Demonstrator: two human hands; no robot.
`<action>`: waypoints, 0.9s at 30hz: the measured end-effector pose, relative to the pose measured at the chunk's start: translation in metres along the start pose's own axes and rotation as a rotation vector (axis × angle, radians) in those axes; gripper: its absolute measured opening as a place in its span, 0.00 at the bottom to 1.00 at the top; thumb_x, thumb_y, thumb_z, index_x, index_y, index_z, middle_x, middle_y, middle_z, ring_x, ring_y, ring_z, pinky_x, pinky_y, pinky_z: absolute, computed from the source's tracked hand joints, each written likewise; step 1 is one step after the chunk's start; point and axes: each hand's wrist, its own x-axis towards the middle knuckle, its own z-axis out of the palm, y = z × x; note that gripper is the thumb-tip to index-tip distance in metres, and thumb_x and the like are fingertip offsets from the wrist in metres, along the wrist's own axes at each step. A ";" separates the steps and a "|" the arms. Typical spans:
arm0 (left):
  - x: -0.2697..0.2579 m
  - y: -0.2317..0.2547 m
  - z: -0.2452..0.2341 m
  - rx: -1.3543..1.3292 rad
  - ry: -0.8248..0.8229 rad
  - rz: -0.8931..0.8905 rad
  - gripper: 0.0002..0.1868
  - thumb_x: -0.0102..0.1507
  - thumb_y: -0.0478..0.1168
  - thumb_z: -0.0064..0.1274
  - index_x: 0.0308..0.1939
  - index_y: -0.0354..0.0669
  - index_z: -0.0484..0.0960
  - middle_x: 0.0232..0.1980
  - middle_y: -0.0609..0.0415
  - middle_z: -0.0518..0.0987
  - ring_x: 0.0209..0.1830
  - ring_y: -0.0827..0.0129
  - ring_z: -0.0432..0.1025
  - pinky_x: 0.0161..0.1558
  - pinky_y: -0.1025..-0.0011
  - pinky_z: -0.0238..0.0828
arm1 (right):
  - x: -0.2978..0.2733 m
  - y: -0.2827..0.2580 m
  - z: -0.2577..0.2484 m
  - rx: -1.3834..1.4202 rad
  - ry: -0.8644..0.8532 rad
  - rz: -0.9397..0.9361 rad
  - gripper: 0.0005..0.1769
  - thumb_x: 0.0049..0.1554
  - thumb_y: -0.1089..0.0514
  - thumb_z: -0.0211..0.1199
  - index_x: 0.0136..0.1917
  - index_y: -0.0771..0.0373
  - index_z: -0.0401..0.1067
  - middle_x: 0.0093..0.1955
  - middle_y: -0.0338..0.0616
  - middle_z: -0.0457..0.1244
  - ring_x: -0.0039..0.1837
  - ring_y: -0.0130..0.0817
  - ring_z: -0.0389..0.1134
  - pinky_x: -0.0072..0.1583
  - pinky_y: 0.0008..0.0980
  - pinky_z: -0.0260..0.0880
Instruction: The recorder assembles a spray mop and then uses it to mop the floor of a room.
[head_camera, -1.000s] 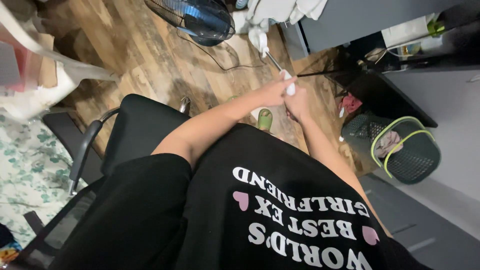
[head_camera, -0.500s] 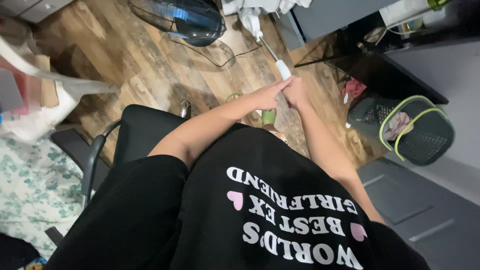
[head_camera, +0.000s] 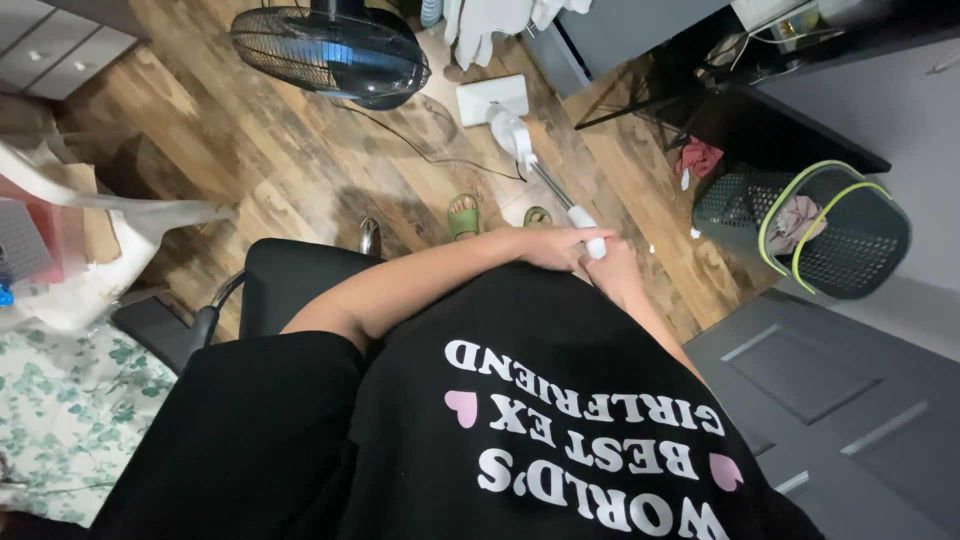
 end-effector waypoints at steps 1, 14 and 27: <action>-0.003 0.024 -0.008 -0.043 -0.020 -0.071 0.55 0.53 0.25 0.50 0.83 0.53 0.48 0.69 0.37 0.74 0.65 0.50 0.71 0.62 0.61 0.67 | 0.003 0.007 0.004 -0.044 0.077 -0.106 0.17 0.46 0.56 0.66 0.45 0.71 0.76 0.35 0.62 0.68 0.41 0.55 0.72 0.44 0.50 0.73; -0.017 0.071 -0.073 -0.005 0.310 -0.364 0.57 0.59 0.27 0.50 0.78 0.55 0.25 0.78 0.30 0.44 0.58 0.54 0.73 0.56 0.66 0.73 | 0.162 -0.025 0.011 0.035 0.086 -0.438 0.11 0.51 0.60 0.68 0.43 0.73 0.76 0.32 0.57 0.67 0.34 0.40 0.71 0.36 0.41 0.71; -0.052 0.043 -0.070 0.084 0.414 -0.247 0.60 0.58 0.31 0.57 0.82 0.47 0.29 0.82 0.28 0.48 0.83 0.44 0.49 0.78 0.62 0.49 | 0.199 -0.092 -0.042 -0.136 0.133 -0.021 0.17 0.50 0.61 0.63 0.53 0.66 0.77 0.47 0.61 0.70 0.45 0.55 0.74 0.45 0.48 0.76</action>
